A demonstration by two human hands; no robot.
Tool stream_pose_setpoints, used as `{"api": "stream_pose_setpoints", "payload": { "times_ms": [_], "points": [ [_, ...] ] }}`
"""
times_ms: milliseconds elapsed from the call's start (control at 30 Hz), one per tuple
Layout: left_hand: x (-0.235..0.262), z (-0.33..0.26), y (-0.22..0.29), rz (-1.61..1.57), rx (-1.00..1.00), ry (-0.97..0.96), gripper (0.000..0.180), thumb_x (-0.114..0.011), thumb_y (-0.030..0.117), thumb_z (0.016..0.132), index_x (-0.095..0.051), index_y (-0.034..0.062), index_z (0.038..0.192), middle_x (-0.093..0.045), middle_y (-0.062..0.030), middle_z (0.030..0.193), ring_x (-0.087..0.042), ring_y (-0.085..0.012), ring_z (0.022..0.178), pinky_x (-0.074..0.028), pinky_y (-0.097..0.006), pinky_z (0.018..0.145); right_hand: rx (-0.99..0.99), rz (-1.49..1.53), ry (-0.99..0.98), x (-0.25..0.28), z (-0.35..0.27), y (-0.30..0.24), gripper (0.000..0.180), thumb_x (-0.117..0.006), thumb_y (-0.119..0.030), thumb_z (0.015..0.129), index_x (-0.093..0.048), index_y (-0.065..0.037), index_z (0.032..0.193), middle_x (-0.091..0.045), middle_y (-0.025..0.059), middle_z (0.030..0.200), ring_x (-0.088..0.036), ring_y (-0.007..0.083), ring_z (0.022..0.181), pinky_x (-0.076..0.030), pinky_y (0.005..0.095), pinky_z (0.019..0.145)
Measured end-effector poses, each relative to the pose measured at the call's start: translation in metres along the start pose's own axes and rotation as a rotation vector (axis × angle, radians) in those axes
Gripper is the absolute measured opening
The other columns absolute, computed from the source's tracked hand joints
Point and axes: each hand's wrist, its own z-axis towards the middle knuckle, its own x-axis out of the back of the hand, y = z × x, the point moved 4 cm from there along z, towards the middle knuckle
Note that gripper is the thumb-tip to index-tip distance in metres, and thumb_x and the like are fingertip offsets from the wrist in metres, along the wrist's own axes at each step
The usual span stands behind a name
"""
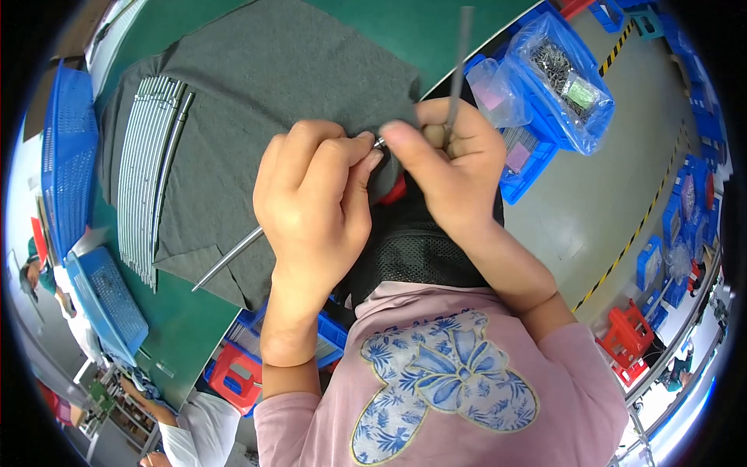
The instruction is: Measuring a metal rod with a digital micrometer and filing the end with a flat file.
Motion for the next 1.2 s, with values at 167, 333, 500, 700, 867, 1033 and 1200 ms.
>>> {"api": "stream_pose_setpoints", "payload": {
  "times_ms": [167, 333, 500, 700, 867, 1033, 1200],
  "points": [
    [0.000, 0.002, 0.001, 0.003, -0.005, 0.002, 0.015, -0.072, 0.000, 0.066, -0.061, 0.0044, 0.076, -0.055, -0.0053, 0.075, -0.051, -0.0227, 0.062, -0.041, -0.033, 0.055, 0.343, -0.332, 0.125, -0.003, 0.002, -0.008, 0.019, -0.076, -0.008, 0.074, -0.060, 0.002, 0.077, -0.042, -0.0040, 0.051, -0.034, -0.0010, 0.047, -0.027, 0.0188, 0.041],
    [0.000, -0.001, -0.001, 0.000, -0.003, -0.005, 0.015, -0.072, 0.000, 0.067, -0.061, 0.0046, 0.077, -0.055, -0.0054, 0.075, -0.051, -0.0228, 0.062, -0.041, -0.033, 0.055, 0.166, -0.334, 0.291, 0.020, 0.003, -0.009, 0.018, -0.075, -0.004, 0.073, -0.059, -0.001, 0.079, -0.035, -0.0085, 0.052, -0.030, -0.0009, 0.048, -0.024, 0.0178, 0.045],
    [0.000, -0.001, 0.001, 0.021, -0.023, -0.004, 0.014, -0.071, 0.001, 0.068, -0.062, 0.0047, 0.078, -0.055, -0.0055, 0.076, -0.051, -0.0231, 0.063, -0.041, -0.033, 0.055, 0.346, -0.414, 0.126, 0.032, 0.002, -0.016, 0.013, -0.069, -0.001, 0.077, -0.064, -0.003, 0.089, -0.032, -0.0085, 0.051, -0.027, -0.0002, 0.047, -0.024, 0.0176, 0.046],
    [-0.002, -0.002, 0.000, -0.002, 0.013, 0.000, 0.016, -0.071, 0.002, 0.067, -0.062, 0.0059, 0.080, -0.055, -0.0055, 0.076, -0.051, -0.0239, 0.064, -0.042, -0.033, 0.056, 0.033, -0.032, -0.247, 0.018, 0.009, -0.003, 0.012, -0.060, -0.001, 0.088, -0.059, 0.004, 0.099, -0.063, 0.0063, 0.076, -0.061, 0.0083, 0.062, -0.050, 0.0214, 0.058],
    [0.000, 0.000, 0.002, -0.032, 0.005, -0.007, 0.017, -0.072, 0.003, 0.067, -0.063, 0.0071, 0.081, -0.055, -0.0058, 0.077, -0.050, -0.0242, 0.065, -0.042, -0.034, 0.057, -0.042, 0.021, -0.272, 0.015, 0.007, 0.000, 0.011, -0.059, -0.004, 0.090, -0.055, 0.004, 0.096, -0.065, 0.0087, 0.081, -0.064, 0.0105, 0.066, -0.052, 0.0228, 0.060],
    [-0.001, 0.001, 0.000, 0.024, -0.015, -0.019, 0.016, -0.071, 0.002, 0.068, -0.063, 0.0067, 0.081, -0.054, -0.0056, 0.076, -0.049, -0.0240, 0.065, -0.041, -0.033, 0.057, -0.111, -0.075, -0.247, 0.014, 0.002, -0.004, 0.011, -0.055, -0.008, 0.093, -0.053, 0.003, 0.092, -0.066, 0.0098, 0.080, -0.064, 0.0112, 0.068, -0.052, 0.0242, 0.064],
    [-0.002, -0.002, -0.004, -0.030, 0.034, 0.029, 0.015, -0.071, 0.001, 0.068, -0.064, 0.0058, 0.081, -0.054, -0.0053, 0.075, -0.050, -0.0229, 0.064, -0.040, -0.033, 0.057, 0.019, -0.268, -0.206, 0.019, -0.025, -0.003, 0.014, -0.043, -0.009, 0.097, -0.054, 0.000, 0.096, -0.040, -0.0056, 0.058, -0.034, 0.0011, 0.051, -0.026, 0.0202, 0.048]
  ]
}}
